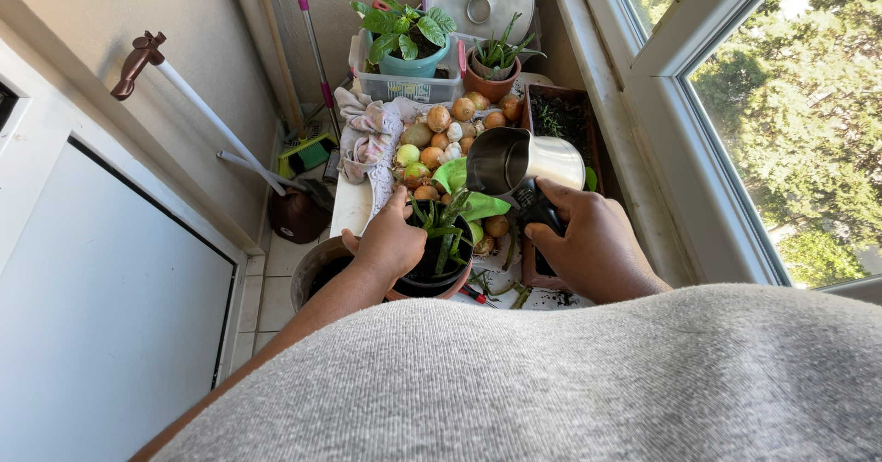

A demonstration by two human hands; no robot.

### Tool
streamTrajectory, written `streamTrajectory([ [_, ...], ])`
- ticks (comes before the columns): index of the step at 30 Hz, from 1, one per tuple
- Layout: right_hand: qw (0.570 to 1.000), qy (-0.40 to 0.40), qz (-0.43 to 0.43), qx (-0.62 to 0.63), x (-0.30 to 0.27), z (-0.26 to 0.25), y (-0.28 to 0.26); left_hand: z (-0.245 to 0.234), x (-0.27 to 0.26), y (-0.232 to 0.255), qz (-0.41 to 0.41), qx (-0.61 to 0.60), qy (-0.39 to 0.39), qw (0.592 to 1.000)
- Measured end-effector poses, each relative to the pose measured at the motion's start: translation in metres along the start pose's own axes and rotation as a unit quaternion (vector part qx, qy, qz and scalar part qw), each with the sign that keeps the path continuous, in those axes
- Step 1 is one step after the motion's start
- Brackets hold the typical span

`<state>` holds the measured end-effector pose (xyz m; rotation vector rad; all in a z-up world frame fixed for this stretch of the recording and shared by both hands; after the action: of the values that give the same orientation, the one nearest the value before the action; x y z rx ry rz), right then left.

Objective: The person waters several potted plants using a metal pitcher and a screwdriver to probe the soil.

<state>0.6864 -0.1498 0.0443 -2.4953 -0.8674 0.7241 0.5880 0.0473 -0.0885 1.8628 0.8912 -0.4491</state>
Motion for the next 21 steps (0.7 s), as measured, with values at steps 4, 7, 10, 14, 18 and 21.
streamTrajectory([
  [4, 1.000, -0.004, 0.005, 0.006, 0.000, 0.003, 0.006, -0.001, -0.003, -0.001, 0.000, 0.009, 0.001, 1.000],
  [7, 1.000, -0.007, 0.012, -0.005, 0.002, 0.004, 0.012, -0.001, -0.003, -0.001, -0.003, 0.016, 0.005, 1.000],
  [10, 1.000, -0.001, 0.001, -0.013, 0.002, 0.006, 0.016, 0.000, -0.002, -0.002, -0.008, 0.029, 0.007, 1.000],
  [14, 0.999, -0.014, 0.041, -0.014, -0.003, 0.007, 0.014, -0.001, -0.002, -0.003, -0.002, 0.040, 0.007, 0.999],
  [18, 0.993, -0.052, 0.101, -0.029, -0.010, 0.007, 0.011, -0.002, -0.002, -0.003, -0.002, 0.042, 0.007, 0.999],
  [21, 0.997, -0.033, 0.057, -0.030, -0.010, 0.012, 0.014, -0.003, -0.002, -0.005, -0.007, 0.041, 0.006, 0.999],
])
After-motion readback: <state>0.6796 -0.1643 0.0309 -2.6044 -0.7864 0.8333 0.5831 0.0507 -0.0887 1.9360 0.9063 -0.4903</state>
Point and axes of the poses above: each hand's wrist, its own x-axis towards the middle knuckle, its own z-axis out of the palm, y = z × x, the point moved 2 cm from there along x, towards the middle knuckle, and after that the axes turned 13 degrees about -y, right-handed, at the moved point
